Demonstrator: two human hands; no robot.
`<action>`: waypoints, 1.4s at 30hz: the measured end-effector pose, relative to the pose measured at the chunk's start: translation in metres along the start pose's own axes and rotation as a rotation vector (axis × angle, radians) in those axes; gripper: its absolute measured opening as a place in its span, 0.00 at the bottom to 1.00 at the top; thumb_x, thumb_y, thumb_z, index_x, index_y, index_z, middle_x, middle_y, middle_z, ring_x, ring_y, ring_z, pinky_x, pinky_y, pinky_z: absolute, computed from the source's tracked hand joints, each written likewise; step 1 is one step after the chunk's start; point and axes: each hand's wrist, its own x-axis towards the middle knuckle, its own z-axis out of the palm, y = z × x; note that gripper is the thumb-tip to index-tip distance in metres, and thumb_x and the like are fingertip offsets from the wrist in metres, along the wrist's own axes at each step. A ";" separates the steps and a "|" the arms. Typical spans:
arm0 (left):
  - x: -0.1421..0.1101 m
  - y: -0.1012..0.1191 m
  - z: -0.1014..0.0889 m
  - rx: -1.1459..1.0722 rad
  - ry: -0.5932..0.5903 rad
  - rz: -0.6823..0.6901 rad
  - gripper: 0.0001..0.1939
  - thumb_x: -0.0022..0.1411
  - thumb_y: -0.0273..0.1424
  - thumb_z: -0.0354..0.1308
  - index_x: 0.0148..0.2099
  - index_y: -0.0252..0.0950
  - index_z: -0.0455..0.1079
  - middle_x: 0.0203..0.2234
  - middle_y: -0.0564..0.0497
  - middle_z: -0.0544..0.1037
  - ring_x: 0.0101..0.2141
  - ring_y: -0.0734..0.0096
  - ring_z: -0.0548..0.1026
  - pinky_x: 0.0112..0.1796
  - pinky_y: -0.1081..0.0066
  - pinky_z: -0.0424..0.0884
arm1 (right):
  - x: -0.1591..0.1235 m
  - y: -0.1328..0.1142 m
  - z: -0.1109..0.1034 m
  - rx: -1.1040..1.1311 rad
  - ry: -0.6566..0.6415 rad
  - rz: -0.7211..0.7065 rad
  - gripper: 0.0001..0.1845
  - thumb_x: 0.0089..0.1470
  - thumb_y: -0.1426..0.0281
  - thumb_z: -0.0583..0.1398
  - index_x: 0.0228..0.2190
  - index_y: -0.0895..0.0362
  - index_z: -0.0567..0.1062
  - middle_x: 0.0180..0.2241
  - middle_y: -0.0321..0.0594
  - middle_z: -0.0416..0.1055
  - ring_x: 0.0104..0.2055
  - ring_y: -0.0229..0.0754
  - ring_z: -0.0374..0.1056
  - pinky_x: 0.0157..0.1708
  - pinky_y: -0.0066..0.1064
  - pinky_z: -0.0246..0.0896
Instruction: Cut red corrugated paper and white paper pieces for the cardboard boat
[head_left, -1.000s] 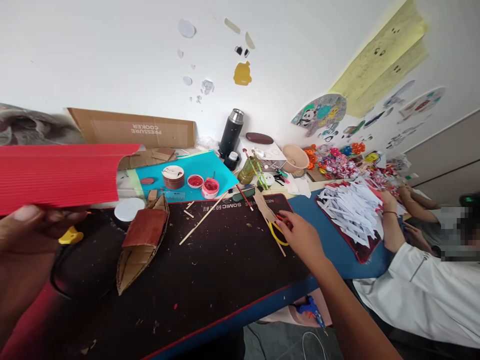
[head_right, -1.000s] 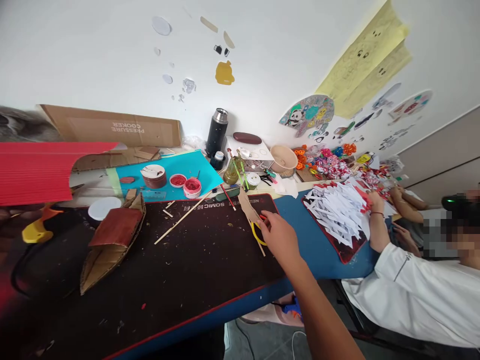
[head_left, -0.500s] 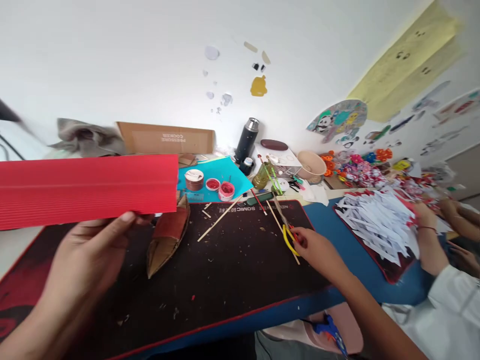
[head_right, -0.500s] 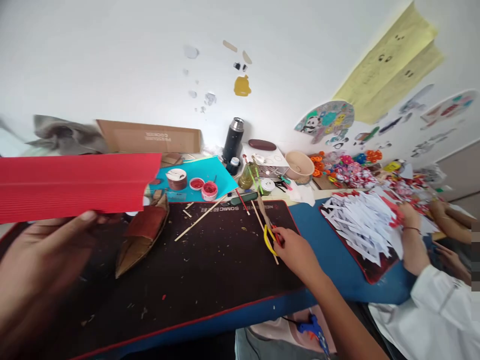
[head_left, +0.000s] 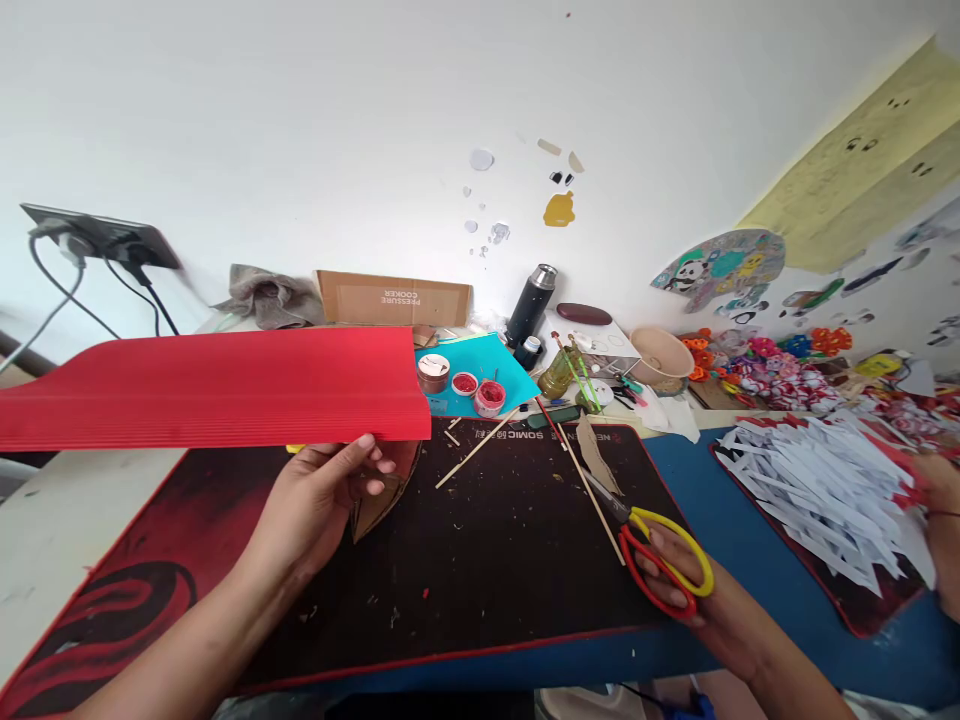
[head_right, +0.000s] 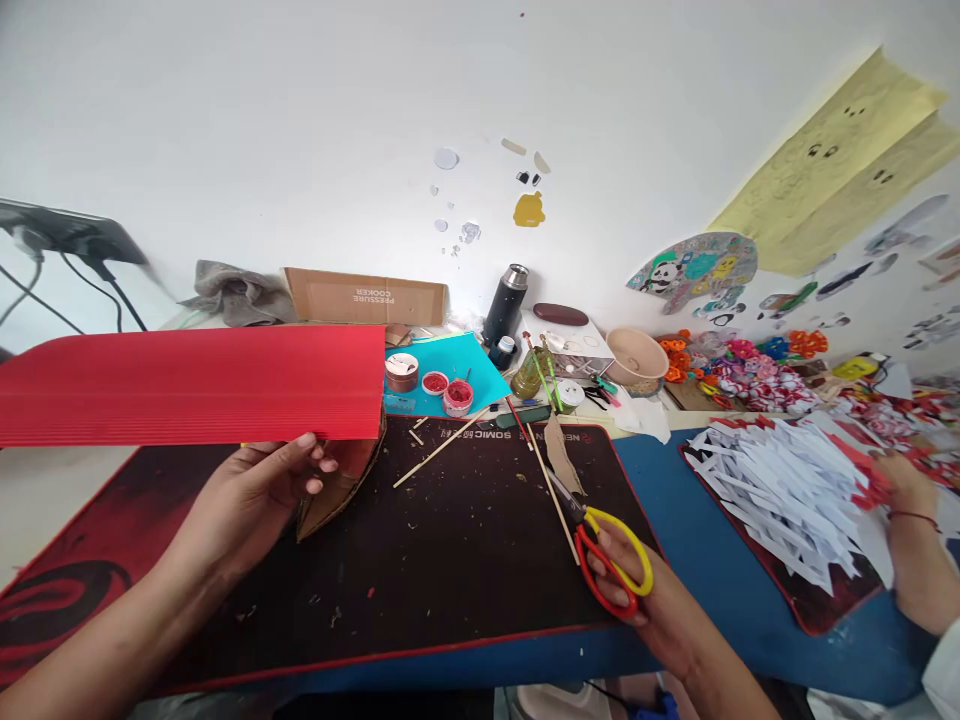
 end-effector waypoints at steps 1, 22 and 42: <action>-0.002 -0.001 0.002 -0.003 -0.004 -0.024 0.25 0.34 0.40 0.89 0.30 0.33 0.83 0.24 0.50 0.81 0.25 0.68 0.80 0.19 0.78 0.73 | -0.002 0.005 0.006 0.036 -0.051 0.014 0.31 0.48 0.47 0.80 0.35 0.58 0.76 0.24 0.29 0.64 0.18 0.24 0.47 0.14 0.17 0.34; -0.017 -0.001 0.008 -0.017 -0.047 -0.174 0.21 0.42 0.37 0.85 0.34 0.32 0.81 0.28 0.48 0.81 0.29 0.65 0.82 0.23 0.76 0.74 | -0.001 0.057 0.123 0.358 -0.341 -0.087 0.34 0.59 0.42 0.72 0.48 0.59 0.77 0.29 0.42 0.80 0.24 0.42 0.79 0.15 0.21 0.59; -0.017 0.000 -0.004 0.118 -0.024 -0.014 0.21 0.49 0.44 0.79 0.32 0.34 0.79 0.26 0.48 0.80 0.25 0.65 0.78 0.22 0.71 0.72 | -0.017 0.059 0.207 -0.007 -0.684 0.011 0.53 0.45 0.36 0.76 0.60 0.58 0.76 0.43 0.54 0.85 0.42 0.55 0.86 0.48 0.47 0.75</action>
